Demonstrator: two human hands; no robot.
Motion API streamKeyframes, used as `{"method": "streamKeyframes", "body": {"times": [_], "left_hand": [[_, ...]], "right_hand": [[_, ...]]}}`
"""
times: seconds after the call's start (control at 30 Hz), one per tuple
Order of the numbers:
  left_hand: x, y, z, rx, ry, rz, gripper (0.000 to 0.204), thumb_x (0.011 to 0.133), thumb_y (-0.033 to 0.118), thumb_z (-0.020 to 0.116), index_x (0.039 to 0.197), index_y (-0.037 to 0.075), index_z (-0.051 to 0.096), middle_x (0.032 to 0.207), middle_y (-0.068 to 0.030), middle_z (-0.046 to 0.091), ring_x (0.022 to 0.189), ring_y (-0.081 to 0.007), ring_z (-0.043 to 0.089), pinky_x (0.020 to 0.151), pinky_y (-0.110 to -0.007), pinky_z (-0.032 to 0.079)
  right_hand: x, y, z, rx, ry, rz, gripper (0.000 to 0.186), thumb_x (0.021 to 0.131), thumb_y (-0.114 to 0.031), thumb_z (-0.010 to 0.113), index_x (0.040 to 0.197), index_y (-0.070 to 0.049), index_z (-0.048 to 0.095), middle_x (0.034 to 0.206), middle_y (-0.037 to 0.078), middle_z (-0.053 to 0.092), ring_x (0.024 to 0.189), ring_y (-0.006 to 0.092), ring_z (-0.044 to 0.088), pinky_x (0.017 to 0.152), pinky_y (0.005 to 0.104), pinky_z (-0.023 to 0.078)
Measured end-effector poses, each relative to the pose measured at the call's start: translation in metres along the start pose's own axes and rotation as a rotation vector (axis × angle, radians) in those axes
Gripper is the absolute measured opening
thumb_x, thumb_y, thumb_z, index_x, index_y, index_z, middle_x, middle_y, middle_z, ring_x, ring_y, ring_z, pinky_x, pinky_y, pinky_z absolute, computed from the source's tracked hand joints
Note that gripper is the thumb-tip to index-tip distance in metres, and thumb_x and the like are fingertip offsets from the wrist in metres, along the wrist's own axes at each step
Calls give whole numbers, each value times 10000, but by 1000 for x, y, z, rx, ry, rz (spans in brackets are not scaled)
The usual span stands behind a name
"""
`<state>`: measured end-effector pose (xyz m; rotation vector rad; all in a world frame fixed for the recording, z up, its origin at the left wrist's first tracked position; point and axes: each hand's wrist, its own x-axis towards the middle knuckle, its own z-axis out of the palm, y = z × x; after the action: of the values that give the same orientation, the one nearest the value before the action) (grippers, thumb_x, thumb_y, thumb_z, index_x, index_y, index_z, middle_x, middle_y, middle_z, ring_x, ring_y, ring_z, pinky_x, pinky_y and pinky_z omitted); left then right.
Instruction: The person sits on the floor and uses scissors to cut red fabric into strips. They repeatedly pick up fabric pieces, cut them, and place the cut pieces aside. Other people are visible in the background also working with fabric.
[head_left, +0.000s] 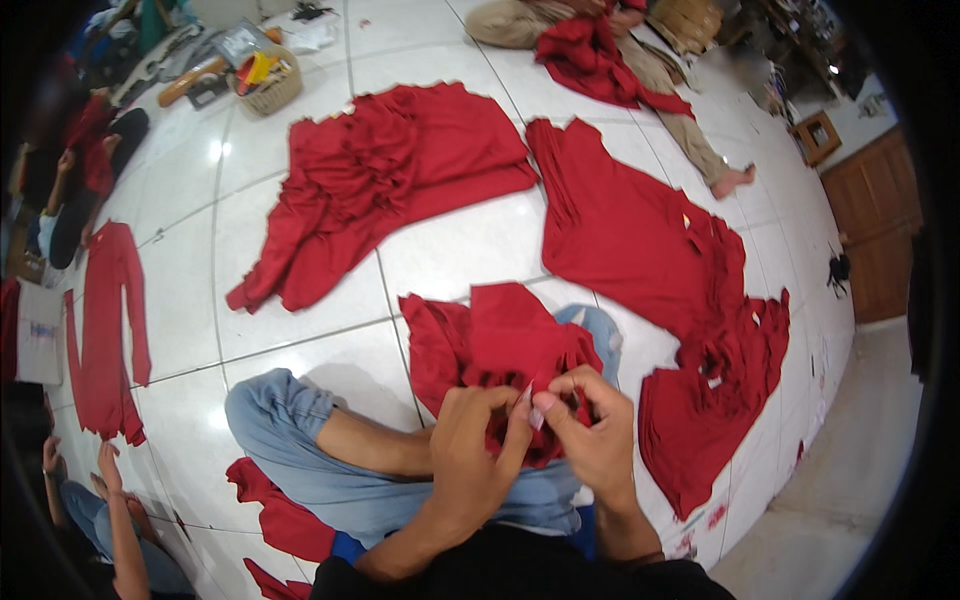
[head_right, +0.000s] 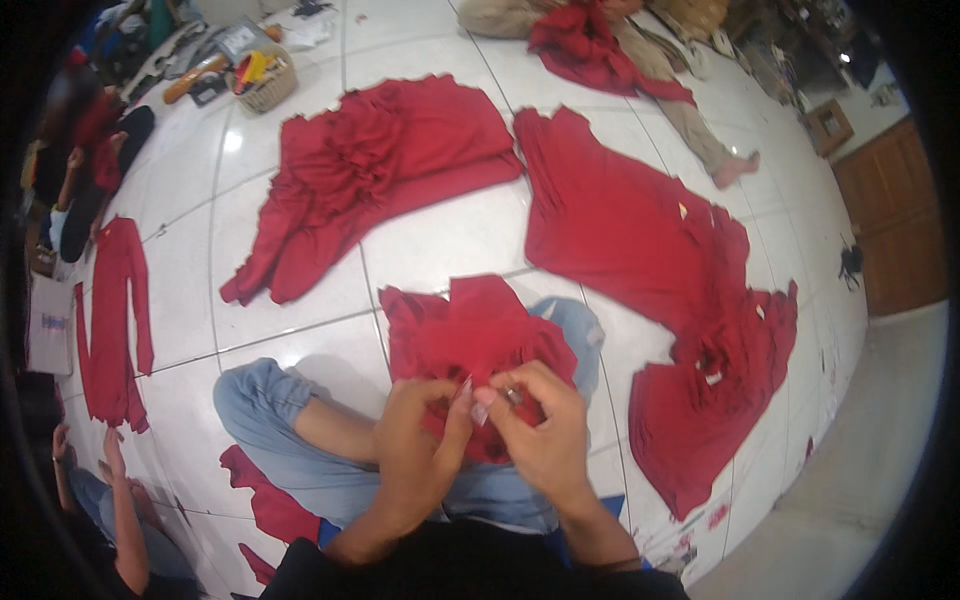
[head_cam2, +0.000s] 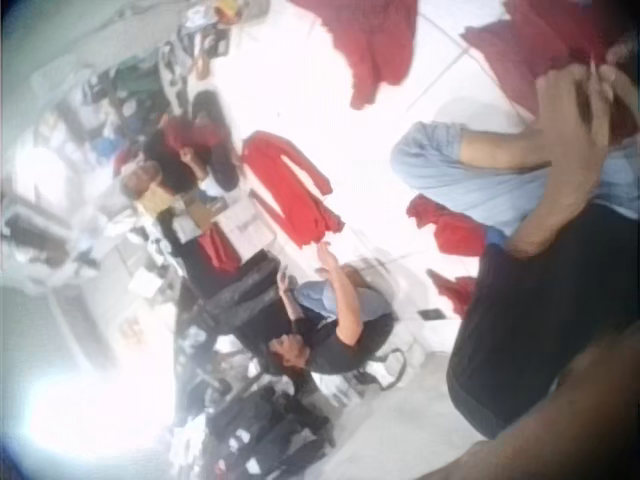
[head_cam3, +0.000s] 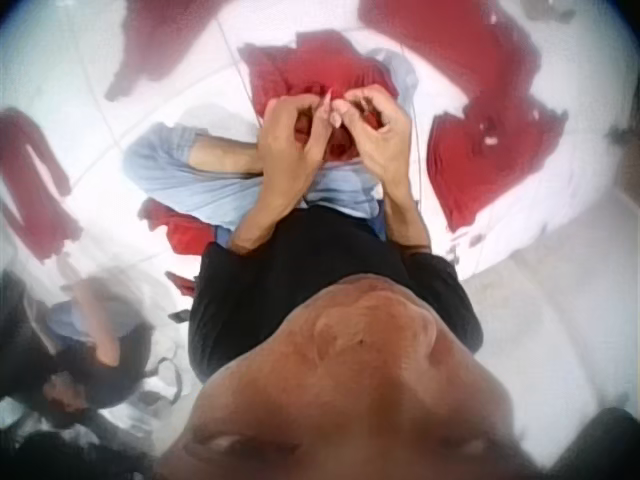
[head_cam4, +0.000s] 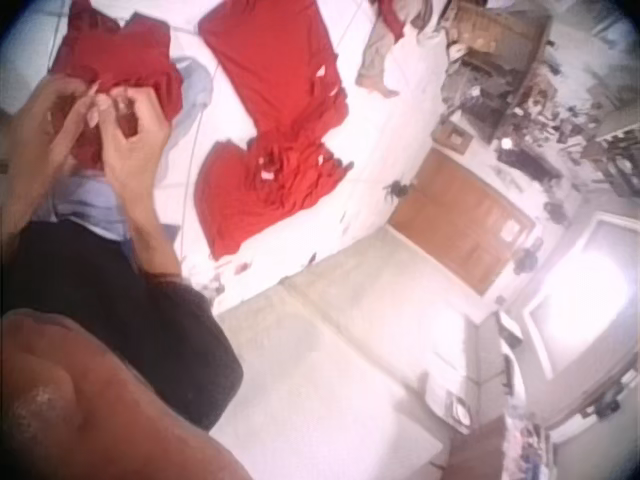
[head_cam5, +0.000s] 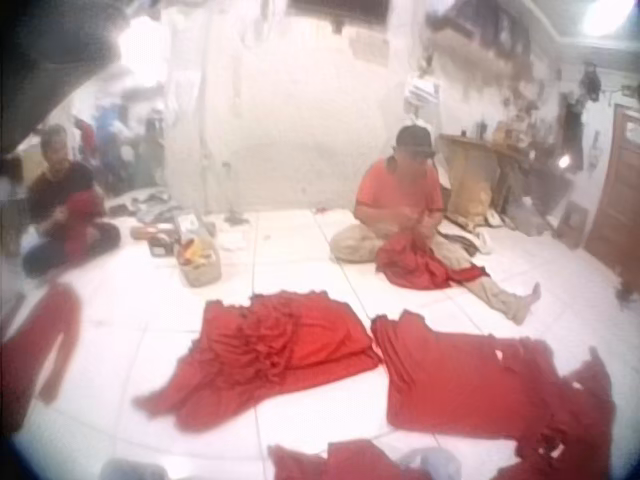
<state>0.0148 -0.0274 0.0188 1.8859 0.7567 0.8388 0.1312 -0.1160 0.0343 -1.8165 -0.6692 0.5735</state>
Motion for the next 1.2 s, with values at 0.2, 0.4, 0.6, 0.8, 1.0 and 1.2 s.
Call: {"method": "streamKeyframes", "body": {"times": [0.2, 0.4, 0.6, 0.8, 1.0, 1.2], "left_hand": [[2, 21, -68, 160, 164, -84, 235, 841, 110, 861, 967, 29, 679, 897, -104, 695, 771, -304, 635, 707, -389, 471], [7, 7, -76, 258, 167, -16, 212, 852, 81, 838, 1003, 11, 707, 897, -115, 716, 824, -304, 683, 725, -384, 506], [2, -12, -42, 321, 112, 68, 181, 872, 58, 805, 1013, 5, 706, 890, -131, 717, 757, -269, 678, 659, -357, 536], [16, -42, -34, -587, -213, -509, 135, 1043, 107, 638, 1054, -19, 687, 890, 32, 667, 802, -13, 565, 686, -217, 464], [6, -46, -26, -1070, -270, -583, 159, 1052, 77, 600, 1130, -35, 680, 1002, -6, 684, 930, -37, 580, 800, -206, 466], [11, -50, -18, -752, -271, -542, 122, 989, 86, 715, 1063, -9, 729, 870, 21, 618, 819, -49, 535, 722, -246, 444]], "right_hand": [[7, -22, 58, 450, -199, -187, 81, 916, 49, 736, 940, 39, 659, 923, 62, 638, 840, 94, 605, 741, 245, 483], [16, -23, 73, 427, -249, -129, 194, 956, -82, 753, 874, 8, 603, 842, 43, 598, 782, 102, 550, 704, 272, 468], [2, 5, 57, -35, 0, -303, 175, 888, 0, 782, 935, 27, 616, 815, 150, 571, 706, 271, 576, 653, 339, 469], [16, 27, 38, 769, -353, 399, 214, 1061, -252, 669, 1012, -49, 621, 744, -38, 519, 556, 40, 435, 497, 236, 328], [12, 29, 22, 875, -415, 521, 207, 1062, -265, 673, 1013, -93, 567, 718, -74, 473, 510, 7, 347, 462, 217, 259], [14, 35, 21, 473, -219, 347, 105, 1026, -142, 702, 1020, -44, 662, 764, -54, 511, 635, 25, 487, 554, 194, 366]]}}
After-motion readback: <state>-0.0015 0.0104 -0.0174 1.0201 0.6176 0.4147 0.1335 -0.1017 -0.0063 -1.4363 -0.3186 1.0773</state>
